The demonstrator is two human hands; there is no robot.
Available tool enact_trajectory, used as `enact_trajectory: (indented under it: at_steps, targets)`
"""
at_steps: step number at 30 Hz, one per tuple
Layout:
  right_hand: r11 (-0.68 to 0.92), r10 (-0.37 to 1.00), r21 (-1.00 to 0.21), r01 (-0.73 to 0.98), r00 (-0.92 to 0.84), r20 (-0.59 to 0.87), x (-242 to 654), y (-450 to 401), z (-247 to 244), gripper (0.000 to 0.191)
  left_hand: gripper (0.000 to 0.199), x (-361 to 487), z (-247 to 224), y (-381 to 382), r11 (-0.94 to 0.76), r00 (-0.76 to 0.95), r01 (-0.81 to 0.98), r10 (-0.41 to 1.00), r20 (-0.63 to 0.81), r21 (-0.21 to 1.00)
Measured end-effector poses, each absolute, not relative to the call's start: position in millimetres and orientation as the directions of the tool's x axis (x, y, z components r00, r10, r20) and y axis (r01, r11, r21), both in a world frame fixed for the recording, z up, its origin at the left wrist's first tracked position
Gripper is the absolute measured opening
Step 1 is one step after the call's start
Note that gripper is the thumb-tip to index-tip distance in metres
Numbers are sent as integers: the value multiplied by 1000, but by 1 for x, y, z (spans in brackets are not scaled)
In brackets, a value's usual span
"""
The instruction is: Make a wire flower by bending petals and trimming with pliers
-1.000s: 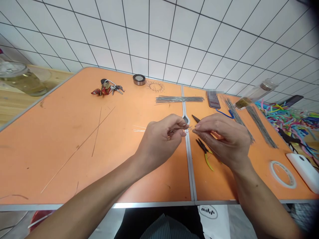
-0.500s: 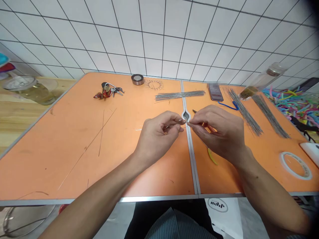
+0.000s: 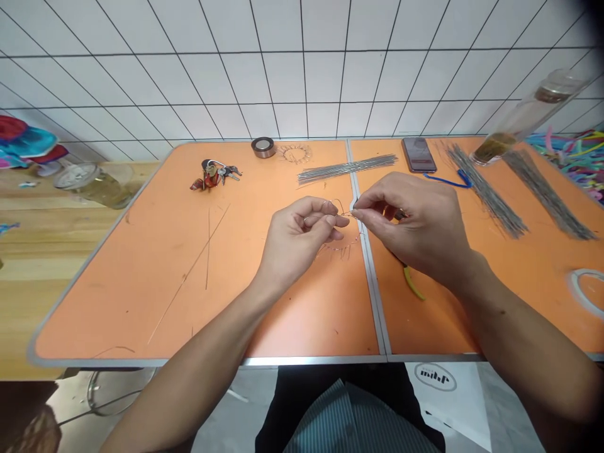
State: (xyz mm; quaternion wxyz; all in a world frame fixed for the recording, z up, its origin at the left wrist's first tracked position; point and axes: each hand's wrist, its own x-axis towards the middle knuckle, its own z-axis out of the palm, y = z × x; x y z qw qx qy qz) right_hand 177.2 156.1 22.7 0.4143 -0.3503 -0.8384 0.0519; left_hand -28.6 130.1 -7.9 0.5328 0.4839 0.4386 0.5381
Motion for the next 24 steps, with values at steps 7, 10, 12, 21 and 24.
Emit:
enact_trajectory:
  at_steps: [7,10,12,21,24]
  targets:
    - [746,644,-379,547,-448,620,178,160,28,21,10,-31,-6,132,-27,49,-135,998,34,990]
    - [746,644,-350,566,-478,598,177,162,31,22,10,-31,-6,133,-23,59,-120,998,31,993]
    - [744,646,-332,581,-497,579,176,162,33,22,9,-32,-5,133,-19,66,-111,997,26,994]
    - [734,649,-291,614,-509,565,171,161,37,23,5,-32,-1,132,-8,78,-90,997,15,996]
    - [741,638,-277,612,-512,575,170,161,37,23,6,-32,0,133,-4,78,-87,997,11,996]
